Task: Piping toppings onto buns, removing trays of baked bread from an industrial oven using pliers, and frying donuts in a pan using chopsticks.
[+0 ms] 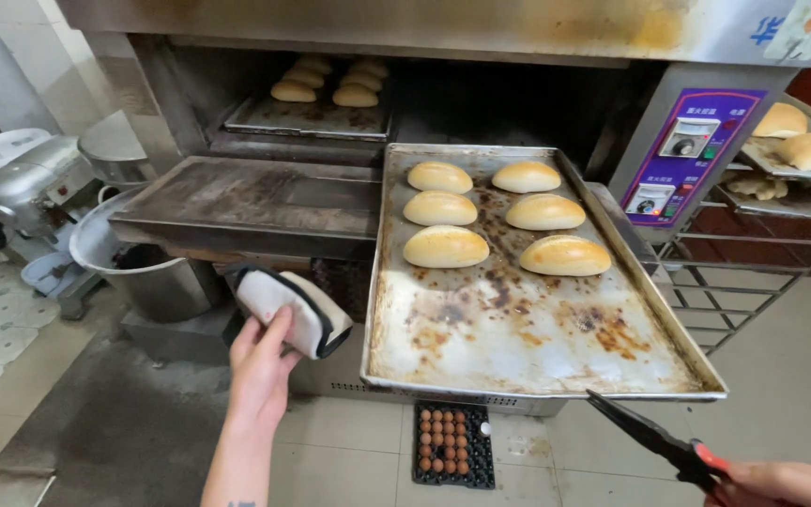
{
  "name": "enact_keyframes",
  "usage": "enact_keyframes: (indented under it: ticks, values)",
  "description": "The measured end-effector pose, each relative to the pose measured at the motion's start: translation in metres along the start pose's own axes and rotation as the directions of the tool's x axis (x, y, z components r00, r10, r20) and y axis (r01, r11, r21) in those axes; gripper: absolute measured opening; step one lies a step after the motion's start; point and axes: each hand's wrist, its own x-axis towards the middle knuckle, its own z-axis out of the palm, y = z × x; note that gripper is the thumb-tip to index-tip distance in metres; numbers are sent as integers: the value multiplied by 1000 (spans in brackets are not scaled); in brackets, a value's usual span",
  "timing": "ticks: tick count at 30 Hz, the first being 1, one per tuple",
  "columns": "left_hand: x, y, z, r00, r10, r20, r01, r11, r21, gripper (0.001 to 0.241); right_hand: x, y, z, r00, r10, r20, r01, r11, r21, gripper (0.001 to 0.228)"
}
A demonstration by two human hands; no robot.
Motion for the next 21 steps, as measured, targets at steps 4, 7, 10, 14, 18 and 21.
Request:
enact_keyframes:
  ticks: [4,7,10,14,18,21]
  values:
    - [11,-7,-45,998,61,5,-60,994,-92,40,-137,-6,169,872,-392,-293,392,918,-59,39]
    - [-1,5,-53,998,60,-18,-61,996,-64,42,-160,-34,208,974,-40,-224,99,961,260,45]
    - [-4,8,-58,998,53,-26,-54,998,-12,43,-144,-58,206,983,102,151,-84,989,-120,69]
    - [-5,17,-52,999,9,-46,-9,1000,-10,46,-149,-105,255,972,-234,30,236,964,-125,45]
    - [-8,27,-39,990,-77,-116,81,996,25,49,-93,-166,260,931,-358,79,366,904,-219,48]
    - [-2,20,-45,993,-65,-97,63,998,-26,43,-44,-217,265,904,-396,164,423,885,-195,37]
